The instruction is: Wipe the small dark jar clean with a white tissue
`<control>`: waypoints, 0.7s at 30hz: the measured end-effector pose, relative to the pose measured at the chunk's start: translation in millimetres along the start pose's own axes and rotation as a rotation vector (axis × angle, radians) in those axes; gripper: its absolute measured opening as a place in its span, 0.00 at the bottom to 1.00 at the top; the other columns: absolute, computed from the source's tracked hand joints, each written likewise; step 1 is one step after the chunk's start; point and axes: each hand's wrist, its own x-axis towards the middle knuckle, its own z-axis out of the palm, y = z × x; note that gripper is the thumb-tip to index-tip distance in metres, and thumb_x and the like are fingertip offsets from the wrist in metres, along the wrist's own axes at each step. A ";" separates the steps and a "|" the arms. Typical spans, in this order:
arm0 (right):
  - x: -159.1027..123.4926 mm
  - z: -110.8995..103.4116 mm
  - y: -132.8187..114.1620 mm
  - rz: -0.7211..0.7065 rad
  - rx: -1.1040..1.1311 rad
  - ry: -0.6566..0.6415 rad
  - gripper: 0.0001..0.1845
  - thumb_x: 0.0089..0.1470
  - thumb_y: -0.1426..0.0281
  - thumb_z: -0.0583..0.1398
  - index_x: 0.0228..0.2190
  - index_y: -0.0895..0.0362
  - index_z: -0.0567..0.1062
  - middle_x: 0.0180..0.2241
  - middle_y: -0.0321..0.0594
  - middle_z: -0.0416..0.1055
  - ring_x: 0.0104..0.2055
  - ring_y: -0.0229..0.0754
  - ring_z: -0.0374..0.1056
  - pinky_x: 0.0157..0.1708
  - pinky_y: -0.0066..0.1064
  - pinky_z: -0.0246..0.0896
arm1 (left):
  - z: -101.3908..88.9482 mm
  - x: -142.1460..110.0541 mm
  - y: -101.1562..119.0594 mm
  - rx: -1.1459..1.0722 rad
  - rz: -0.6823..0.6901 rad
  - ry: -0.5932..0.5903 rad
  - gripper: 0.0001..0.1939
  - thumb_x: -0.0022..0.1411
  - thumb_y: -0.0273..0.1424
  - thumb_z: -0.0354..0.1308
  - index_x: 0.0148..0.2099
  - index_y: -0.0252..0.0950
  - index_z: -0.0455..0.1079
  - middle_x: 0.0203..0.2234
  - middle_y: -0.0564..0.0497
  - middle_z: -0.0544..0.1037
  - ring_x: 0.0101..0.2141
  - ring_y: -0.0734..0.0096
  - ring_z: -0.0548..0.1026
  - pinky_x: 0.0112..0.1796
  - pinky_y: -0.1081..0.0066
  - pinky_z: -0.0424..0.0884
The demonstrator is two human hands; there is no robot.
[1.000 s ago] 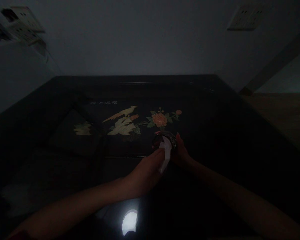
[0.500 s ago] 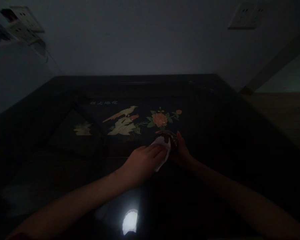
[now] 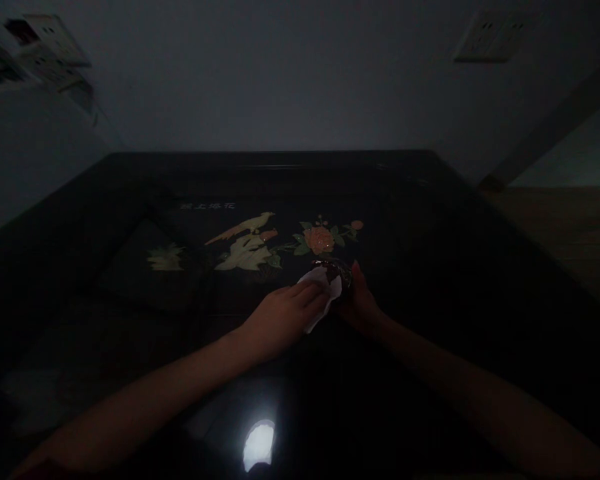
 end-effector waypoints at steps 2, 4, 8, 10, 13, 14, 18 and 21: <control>0.8 -1.8 1.6 -0.005 0.017 0.020 0.37 0.48 0.38 0.47 0.39 0.53 0.75 0.34 0.41 0.75 0.44 0.48 0.69 0.40 0.39 0.65 | 4.5 0.1 1.8 -0.054 -0.024 0.057 0.18 0.62 0.21 0.47 0.54 0.32 0.61 0.50 0.40 0.71 0.50 0.60 0.70 0.46 0.62 0.72; 0.9 -2.6 2.1 0.002 0.039 0.027 0.37 0.48 0.38 0.47 0.39 0.53 0.75 0.35 0.42 0.76 0.45 0.49 0.69 0.43 0.41 0.65 | 8.3 -0.3 4.2 -0.117 -0.055 0.099 0.20 0.61 0.20 0.47 0.55 0.32 0.60 0.52 0.40 0.70 0.51 0.61 0.70 0.48 0.62 0.72; -0.7 -2.1 1.5 0.017 0.092 0.046 0.34 0.45 0.39 0.53 0.37 0.53 0.75 0.38 0.41 0.76 0.49 0.50 0.67 0.48 0.42 0.62 | 13.2 -1.0 13.2 -0.286 -0.151 0.107 0.25 0.55 0.18 0.49 0.56 0.31 0.59 0.52 0.39 0.69 0.52 0.60 0.69 0.50 0.62 0.70; -1.7 -1.5 1.7 0.018 0.108 0.058 0.34 0.42 0.39 0.55 0.38 0.53 0.75 0.39 0.41 0.76 0.50 0.50 0.67 0.50 0.42 0.61 | 15.8 -1.5 19.6 -0.364 -0.192 0.122 0.26 0.54 0.17 0.48 0.57 0.29 0.58 0.52 0.37 0.68 0.53 0.60 0.68 0.52 0.61 0.69; -2.9 -1.9 3.1 -0.001 0.076 0.072 0.35 0.42 0.39 0.57 0.42 0.53 0.73 0.41 0.41 0.75 0.50 0.50 0.67 0.51 0.41 0.60 | 19.6 -3.3 29.4 -0.487 -0.210 0.171 0.27 0.56 0.18 0.47 0.59 0.29 0.55 0.55 0.36 0.65 0.57 0.59 0.63 0.56 0.58 0.64; -3.2 -2.3 3.8 -0.013 0.061 0.076 0.35 0.42 0.40 0.57 0.43 0.52 0.73 0.42 0.41 0.75 0.50 0.49 0.67 0.51 0.41 0.60 | 20.4 -4.0 32.0 -0.533 -0.207 0.192 0.28 0.57 0.19 0.47 0.61 0.30 0.53 0.56 0.36 0.64 0.58 0.60 0.61 0.57 0.58 0.62; -3.2 -3.7 5.0 -0.028 0.049 0.071 0.36 0.42 0.41 0.58 0.45 0.52 0.71 0.40 0.40 0.76 0.49 0.48 0.69 0.52 0.40 0.60 | 22.1 -4.8 35.3 -0.640 -0.196 0.238 0.32 0.60 0.21 0.47 0.65 0.33 0.43 0.58 0.38 0.61 0.61 0.61 0.56 0.59 0.56 0.57; -1.7 -3.3 3.3 -0.026 0.079 0.088 0.33 0.42 0.42 0.59 0.43 0.52 0.72 0.38 0.39 0.77 0.48 0.48 0.69 0.53 0.41 0.58 | 22.8 -2.0 29.7 -0.598 -0.176 0.199 0.29 0.59 0.21 0.47 0.63 0.32 0.48 0.56 0.37 0.63 0.60 0.59 0.58 0.59 0.56 0.58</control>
